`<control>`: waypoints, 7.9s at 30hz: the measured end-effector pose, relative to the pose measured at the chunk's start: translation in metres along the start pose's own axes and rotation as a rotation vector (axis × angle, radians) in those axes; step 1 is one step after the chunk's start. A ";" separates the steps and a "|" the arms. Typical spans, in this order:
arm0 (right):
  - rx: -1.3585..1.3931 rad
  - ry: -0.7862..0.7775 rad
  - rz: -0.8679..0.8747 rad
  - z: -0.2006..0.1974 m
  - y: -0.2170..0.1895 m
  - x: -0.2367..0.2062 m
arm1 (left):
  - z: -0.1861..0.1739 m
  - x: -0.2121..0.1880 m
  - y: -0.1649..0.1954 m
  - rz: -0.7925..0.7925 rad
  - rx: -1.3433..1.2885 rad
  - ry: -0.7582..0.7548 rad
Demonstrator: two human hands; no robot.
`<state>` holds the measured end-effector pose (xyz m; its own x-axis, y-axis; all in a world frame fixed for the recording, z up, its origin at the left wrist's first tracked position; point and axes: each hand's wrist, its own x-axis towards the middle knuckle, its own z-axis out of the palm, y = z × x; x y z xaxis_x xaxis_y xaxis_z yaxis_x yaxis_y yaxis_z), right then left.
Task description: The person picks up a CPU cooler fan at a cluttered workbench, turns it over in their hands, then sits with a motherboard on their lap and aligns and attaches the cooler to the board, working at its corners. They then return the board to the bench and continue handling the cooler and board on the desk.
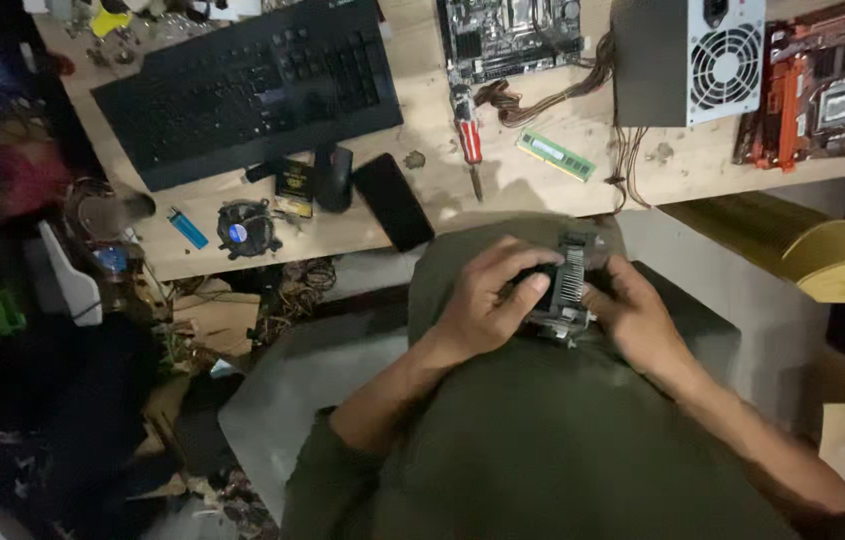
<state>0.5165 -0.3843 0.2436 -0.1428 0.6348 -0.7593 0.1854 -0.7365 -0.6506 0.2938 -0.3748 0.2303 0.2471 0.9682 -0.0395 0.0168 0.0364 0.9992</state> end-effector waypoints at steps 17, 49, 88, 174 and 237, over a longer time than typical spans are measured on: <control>-0.203 0.111 -0.785 -0.013 0.026 -0.010 | -0.003 -0.002 0.019 0.073 0.176 -0.106; -0.083 0.141 -0.682 -0.008 0.032 -0.007 | -0.001 -0.001 0.016 -0.019 0.090 -0.103; -0.090 0.155 -0.654 -0.010 0.023 -0.012 | 0.010 -0.001 0.011 0.069 0.203 -0.114; 0.818 -0.037 -0.379 -0.068 -0.071 0.253 | 0.044 0.228 -0.160 0.005 0.973 -0.822; -1.908 -0.715 -0.604 0.001 -0.020 -0.156 | 0.114 -0.183 -0.192 -0.521 -1.381 0.037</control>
<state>0.5338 -0.4689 0.3744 -0.7168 0.1271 -0.6856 0.4342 0.8507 -0.2962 0.3553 -0.5875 0.0449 0.4780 0.7772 -0.4094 -0.8268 0.5554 0.0889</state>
